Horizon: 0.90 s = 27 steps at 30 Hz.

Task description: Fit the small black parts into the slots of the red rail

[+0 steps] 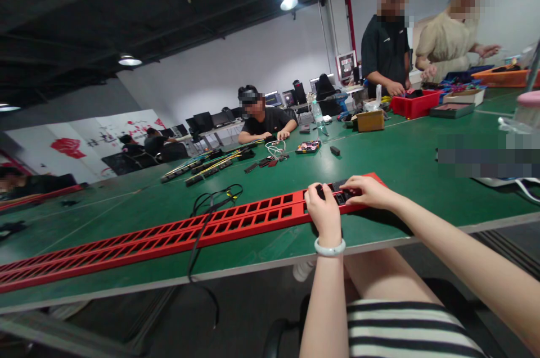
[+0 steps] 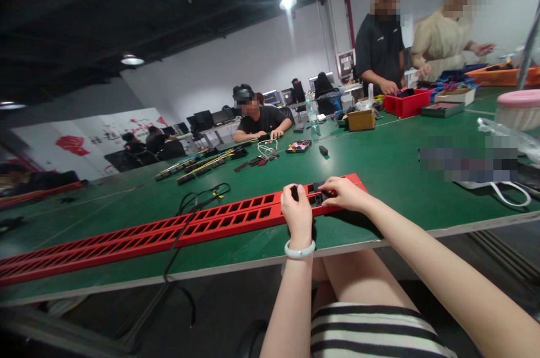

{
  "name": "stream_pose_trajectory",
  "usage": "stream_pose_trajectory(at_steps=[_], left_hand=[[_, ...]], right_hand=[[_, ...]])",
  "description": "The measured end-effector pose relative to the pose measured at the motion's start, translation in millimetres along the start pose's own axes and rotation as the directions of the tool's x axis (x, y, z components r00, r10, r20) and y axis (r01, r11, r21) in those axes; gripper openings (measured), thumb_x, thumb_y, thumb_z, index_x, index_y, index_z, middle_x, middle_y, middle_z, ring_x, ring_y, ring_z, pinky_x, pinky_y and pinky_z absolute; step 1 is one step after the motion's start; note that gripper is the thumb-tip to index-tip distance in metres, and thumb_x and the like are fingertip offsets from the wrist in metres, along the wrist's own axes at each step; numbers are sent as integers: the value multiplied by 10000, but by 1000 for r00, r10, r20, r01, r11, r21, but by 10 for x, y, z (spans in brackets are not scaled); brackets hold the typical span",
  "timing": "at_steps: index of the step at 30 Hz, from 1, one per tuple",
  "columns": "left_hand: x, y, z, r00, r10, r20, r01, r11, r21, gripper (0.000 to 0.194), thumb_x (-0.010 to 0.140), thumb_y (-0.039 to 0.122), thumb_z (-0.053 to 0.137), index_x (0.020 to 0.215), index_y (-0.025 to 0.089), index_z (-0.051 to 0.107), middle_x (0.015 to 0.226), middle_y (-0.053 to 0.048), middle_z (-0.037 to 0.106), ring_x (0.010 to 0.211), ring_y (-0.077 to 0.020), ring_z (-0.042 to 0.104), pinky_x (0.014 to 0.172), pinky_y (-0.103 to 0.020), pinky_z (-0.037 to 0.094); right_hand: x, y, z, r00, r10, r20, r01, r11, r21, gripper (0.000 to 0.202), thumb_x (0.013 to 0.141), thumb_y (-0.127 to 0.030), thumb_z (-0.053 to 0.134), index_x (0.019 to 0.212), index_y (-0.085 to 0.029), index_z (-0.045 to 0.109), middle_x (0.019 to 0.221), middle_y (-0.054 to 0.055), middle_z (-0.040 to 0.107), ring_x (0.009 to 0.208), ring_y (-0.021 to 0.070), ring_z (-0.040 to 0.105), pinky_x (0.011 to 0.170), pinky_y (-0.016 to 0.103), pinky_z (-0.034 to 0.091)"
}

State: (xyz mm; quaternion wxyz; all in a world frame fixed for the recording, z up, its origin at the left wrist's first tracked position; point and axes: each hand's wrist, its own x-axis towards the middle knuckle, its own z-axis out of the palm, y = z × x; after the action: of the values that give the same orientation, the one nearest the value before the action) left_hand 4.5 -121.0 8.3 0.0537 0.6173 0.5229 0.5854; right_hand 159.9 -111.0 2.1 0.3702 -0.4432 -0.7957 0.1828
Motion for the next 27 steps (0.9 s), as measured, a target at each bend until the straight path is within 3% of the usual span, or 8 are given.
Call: stream_pose_trajectory(at_steps=[11, 27], left_hand=[[15, -55, 6, 983, -161, -86, 140, 968, -210, 216, 795, 358, 418, 838, 172, 517, 790, -45, 557, 755, -148, 531, 722, -283, 400], [12, -98, 43, 988, -151, -41, 141, 972, -188, 240, 808, 378, 395, 850, 168, 501, 832, -53, 564, 781, -144, 528, 756, -288, 394]], right_hand=[[4, -3, -15, 995, -60, 78, 63, 997, -36, 424, 704, -342, 577, 1097, -184, 572, 980, 76, 568, 872, 190, 549, 809, 301, 413], [35, -16, -41, 991, -63, 114, 66, 997, -24, 409, 698, -340, 587, 1076, -183, 588, 943, 75, 562, 826, 188, 551, 769, 303, 417]])
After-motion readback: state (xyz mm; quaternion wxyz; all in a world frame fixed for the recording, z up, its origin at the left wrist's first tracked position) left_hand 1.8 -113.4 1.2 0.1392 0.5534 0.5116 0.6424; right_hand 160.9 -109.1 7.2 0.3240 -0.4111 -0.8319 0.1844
